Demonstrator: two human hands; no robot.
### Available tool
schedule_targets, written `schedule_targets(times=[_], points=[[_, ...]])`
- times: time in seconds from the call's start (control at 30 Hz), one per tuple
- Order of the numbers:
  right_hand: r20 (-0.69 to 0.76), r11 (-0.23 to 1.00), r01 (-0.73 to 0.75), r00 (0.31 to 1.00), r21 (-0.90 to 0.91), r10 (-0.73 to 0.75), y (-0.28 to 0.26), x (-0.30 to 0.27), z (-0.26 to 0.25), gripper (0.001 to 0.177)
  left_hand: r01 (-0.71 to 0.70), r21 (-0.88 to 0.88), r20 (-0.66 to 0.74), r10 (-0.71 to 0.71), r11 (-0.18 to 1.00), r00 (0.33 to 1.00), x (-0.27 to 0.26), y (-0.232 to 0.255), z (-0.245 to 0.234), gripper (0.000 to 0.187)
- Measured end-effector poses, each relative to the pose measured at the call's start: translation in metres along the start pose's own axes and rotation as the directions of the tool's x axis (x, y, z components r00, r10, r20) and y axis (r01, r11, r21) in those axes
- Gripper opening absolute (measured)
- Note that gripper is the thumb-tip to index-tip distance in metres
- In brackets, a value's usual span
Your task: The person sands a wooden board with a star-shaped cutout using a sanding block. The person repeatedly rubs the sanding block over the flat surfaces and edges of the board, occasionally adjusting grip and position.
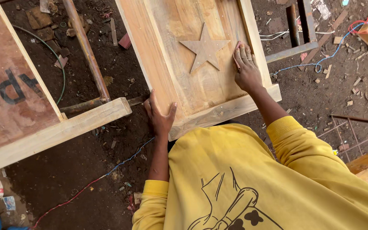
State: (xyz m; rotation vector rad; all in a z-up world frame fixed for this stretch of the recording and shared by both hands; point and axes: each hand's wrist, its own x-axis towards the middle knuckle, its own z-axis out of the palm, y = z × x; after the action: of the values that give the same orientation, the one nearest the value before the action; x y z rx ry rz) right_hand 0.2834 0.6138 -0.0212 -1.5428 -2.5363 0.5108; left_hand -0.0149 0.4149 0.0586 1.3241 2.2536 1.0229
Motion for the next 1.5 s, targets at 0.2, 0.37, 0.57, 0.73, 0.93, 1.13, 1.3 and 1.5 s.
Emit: schedule_targets(times=[0.2,0.37,0.57,0.73,0.93,1.13,1.3,1.5], points=[[0.223,0.959,0.282,0.935,0.003,-0.276,-0.001,0.016,-0.031,0.066,-0.066,0.002,-0.022,0.066,0.998,0.998,0.001,0.001,-0.005,0.096],[0.248,0.952,0.305,0.924,-0.022,-0.290,0.015,0.005,-0.040,0.072,0.063,0.097,0.027,-0.066,0.993,0.997,-0.002,-0.004,0.002,0.096],[0.204,0.951,0.284,0.945,-0.121,-0.256,0.015,0.032,-0.036,0.068,0.053,0.114,0.026,-0.056,0.992,0.998,0.014,-0.001,-0.001,0.098],[0.255,0.986,0.161,0.956,-0.039,-0.146,0.006,0.014,-0.040,0.065,0.100,0.136,0.055,-0.108,0.986,0.993,-0.002,0.003,-0.006,0.096],[0.204,0.978,0.204,0.956,0.053,-0.210,0.006,0.016,-0.054,0.058,0.089,0.111,0.059,-0.096,0.990,0.994,0.000,-0.004,-0.004,0.097],[0.261,0.973,0.228,0.937,0.045,-0.231,0.002,0.016,-0.051,0.060,0.031,0.058,0.024,-0.032,0.998,0.999,0.001,-0.008,0.000,0.098],[0.146,0.972,0.211,0.963,0.103,-0.225,-0.001,0.002,-0.043,0.066,-0.006,0.060,-0.009,0.007,0.998,1.000,-0.008,-0.009,-0.002,0.096],[0.217,0.974,0.191,0.952,0.121,-0.213,-0.005,0.010,-0.040,0.078,0.041,0.040,0.058,-0.044,0.998,0.997,0.004,-0.012,-0.001,0.100]])
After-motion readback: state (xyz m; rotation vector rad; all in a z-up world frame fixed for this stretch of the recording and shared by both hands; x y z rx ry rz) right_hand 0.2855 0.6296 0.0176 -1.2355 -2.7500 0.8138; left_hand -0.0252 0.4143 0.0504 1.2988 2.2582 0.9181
